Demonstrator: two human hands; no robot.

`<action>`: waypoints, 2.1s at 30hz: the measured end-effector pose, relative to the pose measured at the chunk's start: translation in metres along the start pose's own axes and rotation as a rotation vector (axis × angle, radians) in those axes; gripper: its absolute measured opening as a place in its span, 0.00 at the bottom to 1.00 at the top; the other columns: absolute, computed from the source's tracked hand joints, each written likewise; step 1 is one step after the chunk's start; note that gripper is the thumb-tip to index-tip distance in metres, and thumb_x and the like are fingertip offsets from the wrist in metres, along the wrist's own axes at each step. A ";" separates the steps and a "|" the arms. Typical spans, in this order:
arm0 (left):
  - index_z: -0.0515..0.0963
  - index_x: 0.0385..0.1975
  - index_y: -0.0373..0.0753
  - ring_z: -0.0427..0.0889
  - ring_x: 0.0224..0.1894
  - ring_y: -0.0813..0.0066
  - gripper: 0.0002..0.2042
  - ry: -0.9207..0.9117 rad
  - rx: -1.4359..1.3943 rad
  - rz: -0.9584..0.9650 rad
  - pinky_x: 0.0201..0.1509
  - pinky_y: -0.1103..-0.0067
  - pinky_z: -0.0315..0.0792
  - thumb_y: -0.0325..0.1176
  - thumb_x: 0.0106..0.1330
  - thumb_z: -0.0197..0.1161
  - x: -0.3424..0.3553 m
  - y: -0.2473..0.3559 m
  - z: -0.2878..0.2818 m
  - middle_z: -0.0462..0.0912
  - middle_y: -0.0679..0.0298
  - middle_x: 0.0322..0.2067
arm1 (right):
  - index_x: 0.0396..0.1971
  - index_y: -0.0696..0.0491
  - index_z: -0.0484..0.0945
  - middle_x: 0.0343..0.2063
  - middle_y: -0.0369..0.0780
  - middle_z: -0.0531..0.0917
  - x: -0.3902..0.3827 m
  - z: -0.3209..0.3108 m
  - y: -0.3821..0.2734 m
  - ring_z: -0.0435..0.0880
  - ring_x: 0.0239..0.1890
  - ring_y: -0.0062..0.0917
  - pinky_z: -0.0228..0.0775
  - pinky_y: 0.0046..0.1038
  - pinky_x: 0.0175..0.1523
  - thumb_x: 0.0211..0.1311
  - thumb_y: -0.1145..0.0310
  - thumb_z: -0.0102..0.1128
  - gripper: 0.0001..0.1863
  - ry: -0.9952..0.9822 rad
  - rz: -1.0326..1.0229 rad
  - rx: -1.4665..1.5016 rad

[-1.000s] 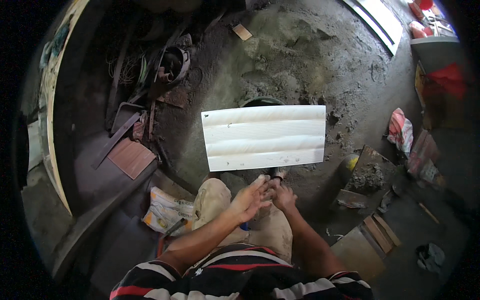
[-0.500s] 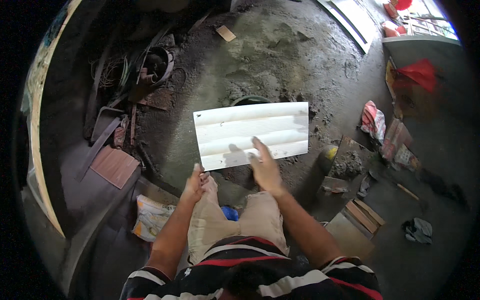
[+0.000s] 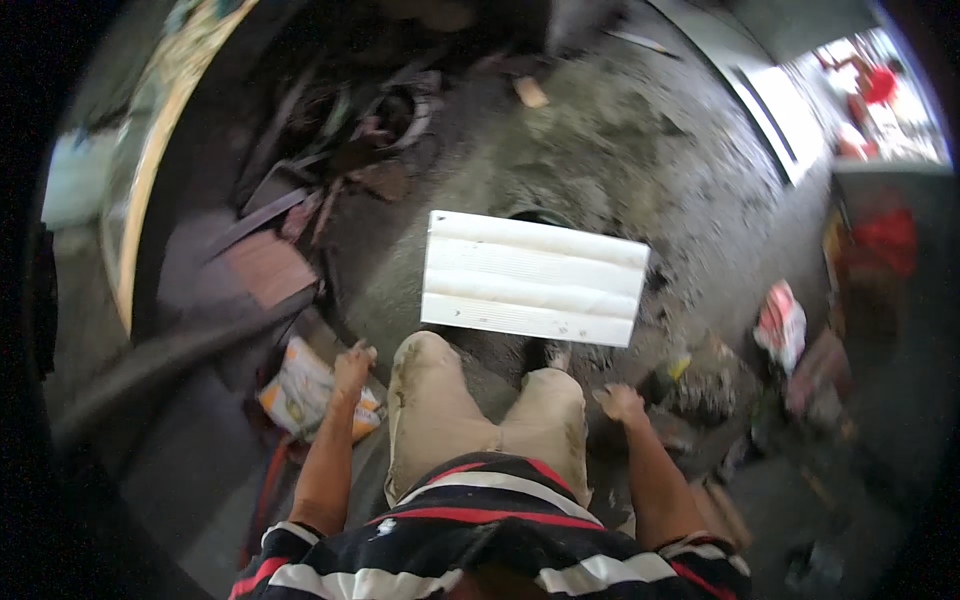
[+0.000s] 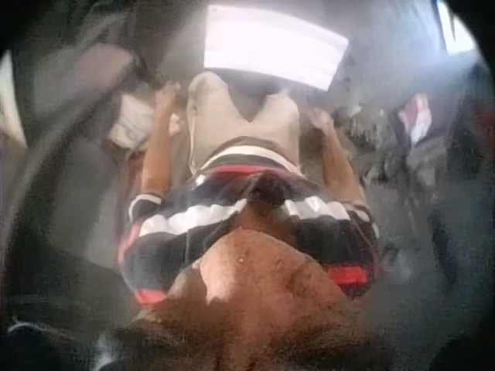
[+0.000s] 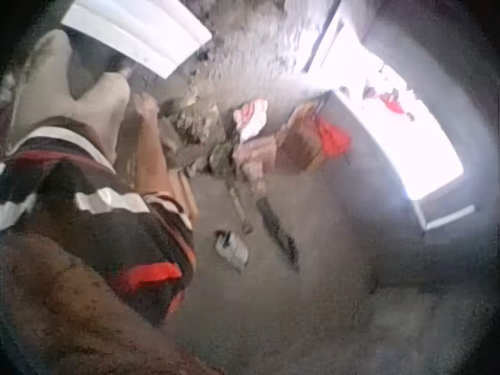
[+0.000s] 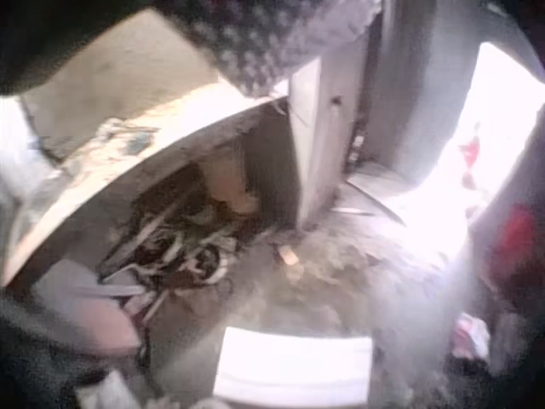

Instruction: The person uses an angle grinder to smooth or shape the edge of a tile.

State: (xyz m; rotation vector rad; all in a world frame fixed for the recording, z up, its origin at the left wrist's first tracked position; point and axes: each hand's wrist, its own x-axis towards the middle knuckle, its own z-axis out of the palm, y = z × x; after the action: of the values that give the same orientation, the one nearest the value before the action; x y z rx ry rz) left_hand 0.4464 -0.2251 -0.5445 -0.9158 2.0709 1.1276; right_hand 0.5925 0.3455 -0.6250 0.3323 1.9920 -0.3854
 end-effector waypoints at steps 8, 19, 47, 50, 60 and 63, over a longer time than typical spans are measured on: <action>0.61 0.72 0.41 0.58 0.74 0.33 0.49 -0.407 -1.669 0.140 0.73 0.36 0.56 0.77 0.63 0.56 -0.174 -0.008 0.066 0.58 0.39 0.73 | 0.74 0.60 0.59 0.66 0.53 0.75 -0.004 -0.078 -0.038 0.76 0.65 0.45 0.68 0.51 0.66 0.69 0.21 0.33 0.56 -0.415 -0.177 1.611; 0.55 0.78 0.36 0.65 0.74 0.51 0.51 -0.023 -0.725 -0.117 0.65 0.59 0.68 0.66 0.64 0.67 -0.242 -0.150 0.107 0.66 0.47 0.73 | 0.72 0.59 0.65 0.64 0.53 0.77 -0.085 -0.111 -0.195 0.77 0.65 0.44 0.70 0.50 0.64 0.69 0.24 0.40 0.53 -0.610 -0.580 1.280; 0.71 0.53 0.40 0.84 0.46 0.66 0.20 1.362 -1.949 -0.025 0.52 0.67 0.80 0.29 0.64 0.71 -0.626 -0.428 0.376 0.79 0.64 0.43 | 0.21 0.51 0.78 0.22 0.42 0.83 -0.017 0.121 -0.199 0.83 0.26 0.43 0.73 0.43 0.31 0.58 0.62 0.67 0.11 -0.236 -1.759 -1.369; 0.64 0.65 0.44 0.78 0.60 0.60 0.31 1.331 -1.930 0.178 0.61 0.62 0.76 0.29 0.64 0.72 -0.600 -0.462 0.338 0.75 0.58 0.57 | 0.27 0.53 0.83 0.23 0.42 0.85 0.043 0.115 -0.280 0.85 0.28 0.38 0.77 0.38 0.34 0.66 0.61 0.62 0.12 -0.277 -1.473 -1.176; 0.55 0.75 0.41 0.74 0.67 0.45 0.37 1.265 -2.528 0.085 0.64 0.52 0.75 0.39 0.71 0.66 -0.604 -0.571 0.443 0.71 0.47 0.67 | 0.67 0.53 0.75 0.54 0.49 0.86 -0.314 0.404 -0.268 0.85 0.57 0.37 0.75 0.37 0.62 0.69 0.44 0.66 0.36 -0.647 -1.002 -1.431; 0.63 0.71 0.35 0.75 0.66 0.43 0.28 1.184 -2.494 0.228 0.63 0.52 0.76 0.43 0.78 0.59 -0.593 -0.611 0.390 0.73 0.45 0.66 | 0.68 0.55 0.73 0.55 0.50 0.86 -0.357 0.464 -0.285 0.84 0.59 0.36 0.75 0.37 0.63 0.70 0.46 0.66 0.36 -0.694 -1.170 -1.476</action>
State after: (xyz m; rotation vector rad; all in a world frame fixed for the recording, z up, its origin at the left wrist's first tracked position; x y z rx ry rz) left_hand 1.3452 0.0384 -0.5485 1.0280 0.1783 -1.4962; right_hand 1.0098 -0.1263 -0.4608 -1.6756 1.1065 0.3204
